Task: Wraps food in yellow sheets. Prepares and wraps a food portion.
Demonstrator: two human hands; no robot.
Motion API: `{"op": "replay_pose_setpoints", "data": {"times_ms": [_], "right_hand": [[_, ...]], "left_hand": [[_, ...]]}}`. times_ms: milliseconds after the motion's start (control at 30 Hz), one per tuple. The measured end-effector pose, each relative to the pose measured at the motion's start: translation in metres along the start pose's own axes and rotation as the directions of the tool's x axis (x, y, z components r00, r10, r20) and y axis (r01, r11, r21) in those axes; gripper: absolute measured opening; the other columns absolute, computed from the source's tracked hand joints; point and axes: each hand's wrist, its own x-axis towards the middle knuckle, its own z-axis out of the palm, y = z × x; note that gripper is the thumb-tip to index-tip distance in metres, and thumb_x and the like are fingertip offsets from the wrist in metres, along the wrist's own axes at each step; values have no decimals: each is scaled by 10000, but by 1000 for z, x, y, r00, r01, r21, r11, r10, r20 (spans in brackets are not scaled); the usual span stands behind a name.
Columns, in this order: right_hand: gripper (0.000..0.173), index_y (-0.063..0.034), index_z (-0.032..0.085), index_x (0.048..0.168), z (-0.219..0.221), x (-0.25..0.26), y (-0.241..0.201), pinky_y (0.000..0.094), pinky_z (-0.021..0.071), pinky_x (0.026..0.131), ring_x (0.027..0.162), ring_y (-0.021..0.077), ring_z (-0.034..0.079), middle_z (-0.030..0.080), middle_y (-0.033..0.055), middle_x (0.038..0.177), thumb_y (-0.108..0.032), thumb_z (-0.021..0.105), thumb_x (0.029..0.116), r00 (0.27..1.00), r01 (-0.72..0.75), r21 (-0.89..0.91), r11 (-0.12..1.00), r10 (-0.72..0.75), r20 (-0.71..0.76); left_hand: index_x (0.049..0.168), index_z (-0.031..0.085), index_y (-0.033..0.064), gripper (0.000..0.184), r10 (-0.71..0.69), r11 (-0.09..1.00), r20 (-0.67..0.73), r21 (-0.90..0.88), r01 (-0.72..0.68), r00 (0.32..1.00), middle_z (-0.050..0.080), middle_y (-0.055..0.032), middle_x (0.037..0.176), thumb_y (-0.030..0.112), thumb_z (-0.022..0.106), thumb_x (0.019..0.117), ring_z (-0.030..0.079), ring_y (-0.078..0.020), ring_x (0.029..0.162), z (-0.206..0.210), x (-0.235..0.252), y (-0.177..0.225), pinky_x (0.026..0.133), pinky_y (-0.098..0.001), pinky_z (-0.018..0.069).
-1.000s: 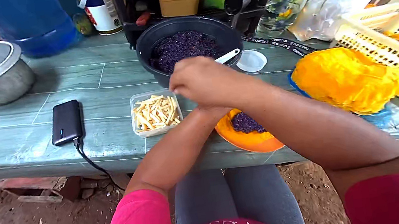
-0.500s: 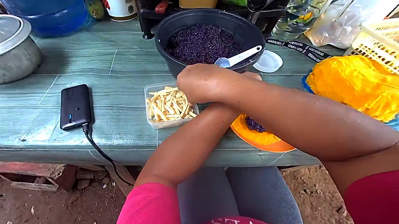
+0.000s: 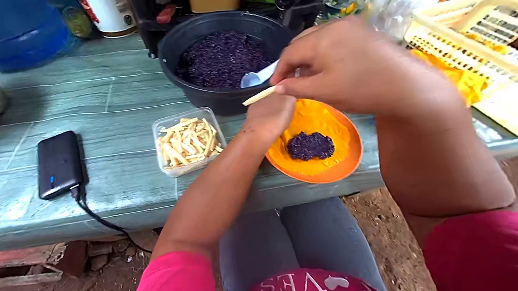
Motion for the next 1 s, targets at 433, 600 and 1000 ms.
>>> {"op": "replay_pose_setpoints", "data": {"times_ms": [433,600,1000], "right_hand": [[75,-86,772,921,77,-122,85,341,507,710,765,130,599,673,39,875,-133,716,937,903,-393,391,832,430,-10],[87,-107,799,946,78,-122,96,375,538,791,873,157,642,679,43,928,-128,714,943,928,-366,345,864,367,66],[127,-152,805,950,76,-184,93,267,563,736,866,93,637,661,-9,924,-125,702,881,956,-157,330,931,227,-185]], "left_hand": [[1164,671,-32,208,-94,971,189,233,49,978,672,-240,1179,70,563,1019,644,-417,1159,8,29,-1,961,-609,515],[1137,680,-25,195,-124,958,194,280,67,973,676,-224,1170,76,553,1028,648,-386,1157,8,29,1,978,-578,514],[1246,652,-3,280,-100,975,140,212,69,985,660,-213,1219,157,627,1018,649,-374,1150,4,24,10,982,-573,512]]}}
